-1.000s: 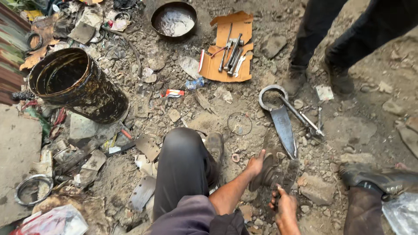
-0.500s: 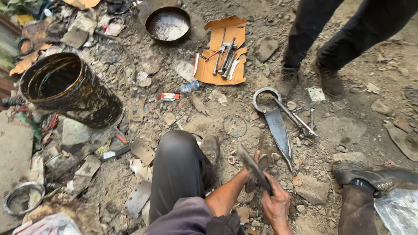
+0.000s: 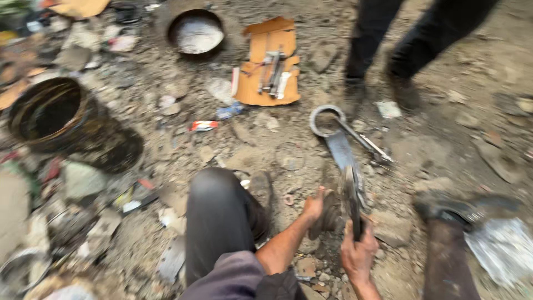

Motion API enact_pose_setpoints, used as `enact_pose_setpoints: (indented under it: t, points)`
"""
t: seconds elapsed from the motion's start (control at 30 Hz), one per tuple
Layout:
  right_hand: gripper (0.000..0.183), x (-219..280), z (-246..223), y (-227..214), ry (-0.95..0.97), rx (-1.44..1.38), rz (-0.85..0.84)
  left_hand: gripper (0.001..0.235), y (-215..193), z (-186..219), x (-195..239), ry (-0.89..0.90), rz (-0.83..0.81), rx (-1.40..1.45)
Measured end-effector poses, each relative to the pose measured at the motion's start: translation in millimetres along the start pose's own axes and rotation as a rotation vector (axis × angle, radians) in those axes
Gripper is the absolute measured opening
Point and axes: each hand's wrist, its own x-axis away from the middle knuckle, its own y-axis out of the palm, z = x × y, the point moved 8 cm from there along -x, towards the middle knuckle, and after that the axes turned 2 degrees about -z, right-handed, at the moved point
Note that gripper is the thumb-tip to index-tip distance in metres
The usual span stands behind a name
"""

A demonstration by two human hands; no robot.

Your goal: The person sits on the ground and uses a wire brush to scrub a small metal part. They repeatedly rotate the part to clean different sides while surrounded by tools and debris.

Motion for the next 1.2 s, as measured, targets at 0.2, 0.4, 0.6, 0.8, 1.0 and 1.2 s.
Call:
enact_pose_setpoints:
  t: [0.2, 0.4, 0.6, 0.8, 1.0, 1.2]
  points:
    - [0.023, 6.6, 11.4, 13.0, 0.061, -0.100, -0.054, 0.114, -12.2, 4.3, -1.0, 0.060, 0.037, -0.053]
    - [0.015, 23.5, 105.2, 63.8, 0.876, -0.565, -0.304, 0.101, -4.0, 4.1, 3.1, 0.031, -0.006, -0.016]
    - [0.019, 39.9, 123.1, 66.4, 0.955, -0.493, -0.256, 0.100, -8.9, 13.7, 14.1, 0.045, 0.013, -0.047]
    - [0.011, 23.1, 114.3, 68.7, 0.892, -0.565, -0.204, 0.099, -5.8, 15.8, 12.1, 0.061, 0.013, -0.022]
    - [0.015, 38.7, 133.4, 79.2, 1.073, -0.750, -0.168, 0.100, 4.6, 8.2, -8.1, 0.144, -0.025, -0.022]
    - [0.021, 40.9, 120.8, 54.2, 0.789, -0.578, -0.032, 0.115, 4.7, -17.8, -17.3, 0.091, -0.001, 0.036]
